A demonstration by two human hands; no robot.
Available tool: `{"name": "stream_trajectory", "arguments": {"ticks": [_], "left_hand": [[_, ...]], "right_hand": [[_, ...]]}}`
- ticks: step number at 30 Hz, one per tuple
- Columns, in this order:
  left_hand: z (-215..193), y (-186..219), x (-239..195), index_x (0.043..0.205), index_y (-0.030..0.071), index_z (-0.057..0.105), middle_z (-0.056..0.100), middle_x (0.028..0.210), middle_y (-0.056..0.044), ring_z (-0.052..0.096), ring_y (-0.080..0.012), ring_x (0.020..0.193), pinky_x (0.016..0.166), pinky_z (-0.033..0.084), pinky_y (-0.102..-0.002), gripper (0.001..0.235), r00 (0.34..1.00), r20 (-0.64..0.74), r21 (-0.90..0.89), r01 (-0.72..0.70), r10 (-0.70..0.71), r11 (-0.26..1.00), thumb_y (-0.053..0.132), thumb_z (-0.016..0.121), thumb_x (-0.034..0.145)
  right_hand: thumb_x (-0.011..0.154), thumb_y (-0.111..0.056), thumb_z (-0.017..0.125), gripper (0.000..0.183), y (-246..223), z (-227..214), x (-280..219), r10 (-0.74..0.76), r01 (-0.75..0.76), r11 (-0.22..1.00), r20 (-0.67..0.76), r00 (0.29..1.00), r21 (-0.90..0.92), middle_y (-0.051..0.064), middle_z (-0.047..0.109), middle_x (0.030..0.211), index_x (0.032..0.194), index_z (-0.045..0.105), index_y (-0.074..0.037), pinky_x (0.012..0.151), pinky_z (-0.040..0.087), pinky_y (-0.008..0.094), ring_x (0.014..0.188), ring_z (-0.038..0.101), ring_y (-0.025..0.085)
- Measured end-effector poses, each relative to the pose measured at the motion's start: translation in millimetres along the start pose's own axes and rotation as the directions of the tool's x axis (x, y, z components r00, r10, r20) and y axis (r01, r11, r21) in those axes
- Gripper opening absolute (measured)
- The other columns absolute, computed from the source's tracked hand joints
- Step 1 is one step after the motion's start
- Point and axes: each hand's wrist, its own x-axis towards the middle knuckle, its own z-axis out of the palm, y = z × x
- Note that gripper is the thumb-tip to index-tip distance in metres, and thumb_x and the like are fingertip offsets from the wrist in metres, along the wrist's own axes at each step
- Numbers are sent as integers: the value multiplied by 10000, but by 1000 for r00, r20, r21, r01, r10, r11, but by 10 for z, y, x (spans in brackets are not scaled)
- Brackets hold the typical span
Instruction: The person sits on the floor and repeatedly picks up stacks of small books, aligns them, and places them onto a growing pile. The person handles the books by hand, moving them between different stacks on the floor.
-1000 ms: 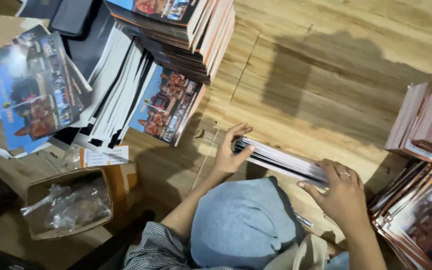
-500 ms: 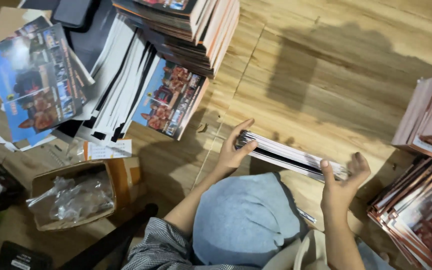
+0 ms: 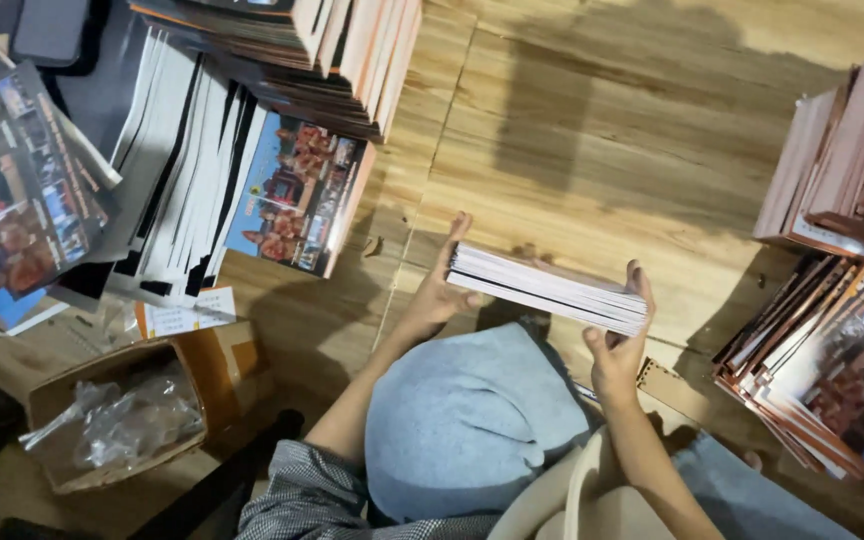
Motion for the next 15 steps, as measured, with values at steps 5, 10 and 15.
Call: {"name": "stream_trajectory", "arguments": {"ticks": [5,10,15], "left_hand": [[-15,52,-11,1503,106,-40,-207,1520,-189,-225,-347,1359,1097,-86,-498,1247,1000,31,51,-6,4,999,444,804,650],[57,240,80,1516,135,81,-101,1561,-119,-204,-300,1386,1113,-117,-463,1073,996,54,103,63,-69,993,613,661,750],[74,287,297,1509,189,171,31,1539,-234,-50,-364,1411,1145,-5,-438,802,988,-45,57,149,-146,987,346,643,881]], "right_hand": [[721,-420,681,1015,66,-73,54,-47,49,998,-48,998,44,196,142,1543,1489,83,-131,1152,75,414,1434,109,248],[783,-303,650,844,241,-111,121,-10,10,974,0,1000,228,223,196,1516,1463,179,-139,1158,120,400,1430,134,271],[973,-454,437,559,396,-65,245,-3,27,975,-109,994,219,177,291,1464,1389,277,-116,1158,153,404,1395,249,281]]}}
